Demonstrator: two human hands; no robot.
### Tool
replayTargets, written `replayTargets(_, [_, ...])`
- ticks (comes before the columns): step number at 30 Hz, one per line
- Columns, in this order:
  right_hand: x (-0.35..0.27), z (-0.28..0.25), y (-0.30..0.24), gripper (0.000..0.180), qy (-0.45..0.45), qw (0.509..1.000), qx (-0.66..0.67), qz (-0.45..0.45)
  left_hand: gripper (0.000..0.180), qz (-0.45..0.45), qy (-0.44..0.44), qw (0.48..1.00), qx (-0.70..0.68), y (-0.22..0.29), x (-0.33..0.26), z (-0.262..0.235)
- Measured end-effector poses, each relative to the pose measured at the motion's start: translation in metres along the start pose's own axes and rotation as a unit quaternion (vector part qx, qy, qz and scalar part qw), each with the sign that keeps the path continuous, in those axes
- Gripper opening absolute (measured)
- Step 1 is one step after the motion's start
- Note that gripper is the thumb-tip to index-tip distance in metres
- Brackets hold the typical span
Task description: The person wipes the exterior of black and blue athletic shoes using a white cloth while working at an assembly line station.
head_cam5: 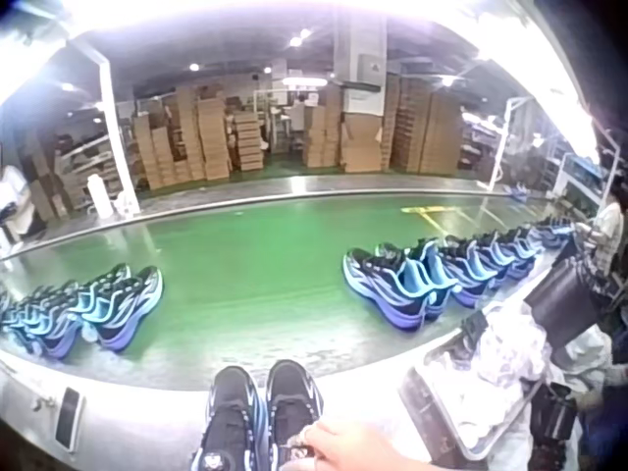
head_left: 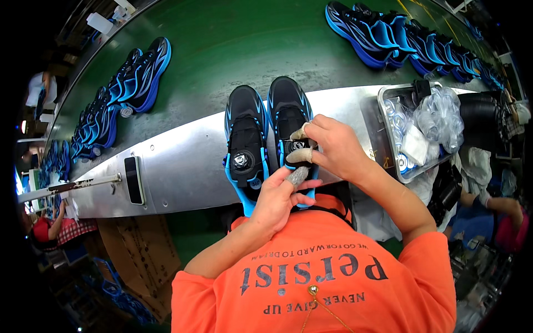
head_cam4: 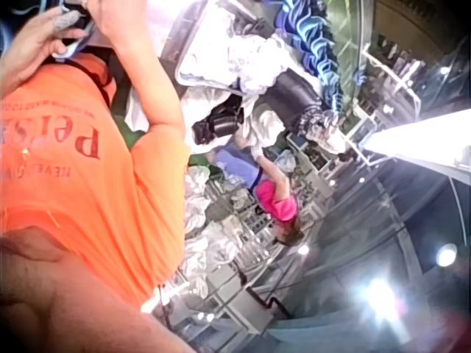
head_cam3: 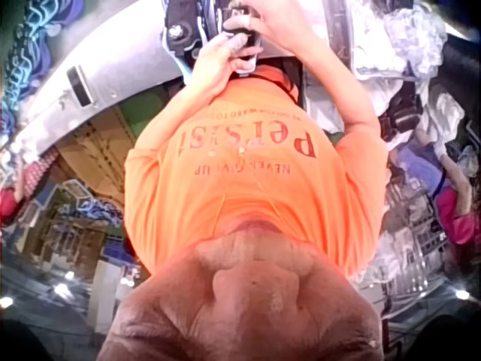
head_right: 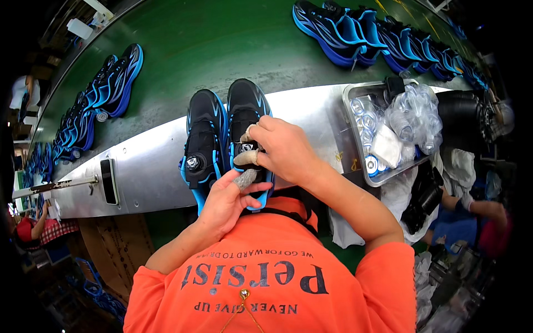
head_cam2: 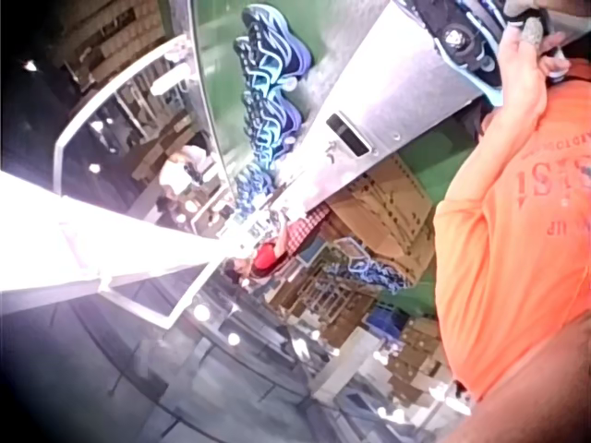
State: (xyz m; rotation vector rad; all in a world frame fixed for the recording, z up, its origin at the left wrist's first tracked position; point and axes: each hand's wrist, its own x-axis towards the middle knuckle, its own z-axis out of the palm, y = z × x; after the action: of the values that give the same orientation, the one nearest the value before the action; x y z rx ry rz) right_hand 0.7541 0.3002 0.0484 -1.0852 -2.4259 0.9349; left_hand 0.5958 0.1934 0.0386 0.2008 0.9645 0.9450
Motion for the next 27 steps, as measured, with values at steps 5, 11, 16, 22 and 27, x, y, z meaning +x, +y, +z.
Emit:
replayTargets(5, [0.012,-0.009,0.016,0.033,-0.036,0.982,0.136,-0.127,0.028,-0.017,0.011,1.000,0.022,0.002,0.001,0.001])
replayTargets(11, [0.005,0.002,0.012,0.027,0.043,0.996,0.050,-0.059,0.025,-0.021,0.003,1.000,0.014,-0.001,0.005,0.001])
replayTargets(16, [0.013,-0.005,0.012,0.023,0.005,0.979,0.141,-0.147,0.025,-0.015,0.008,1.000,0.020,0.000,0.003,0.003])
replayTargets(22, [0.005,0.011,0.014,0.026,0.075,0.992,0.045,-0.087,0.024,-0.016,0.005,1.000,0.012,0.001,0.004,0.002])
replayTargets(27, [0.014,-0.004,0.016,0.024,-0.004,0.983,0.125,-0.131,0.027,-0.025,0.006,0.999,0.019,0.004,0.004,0.004])
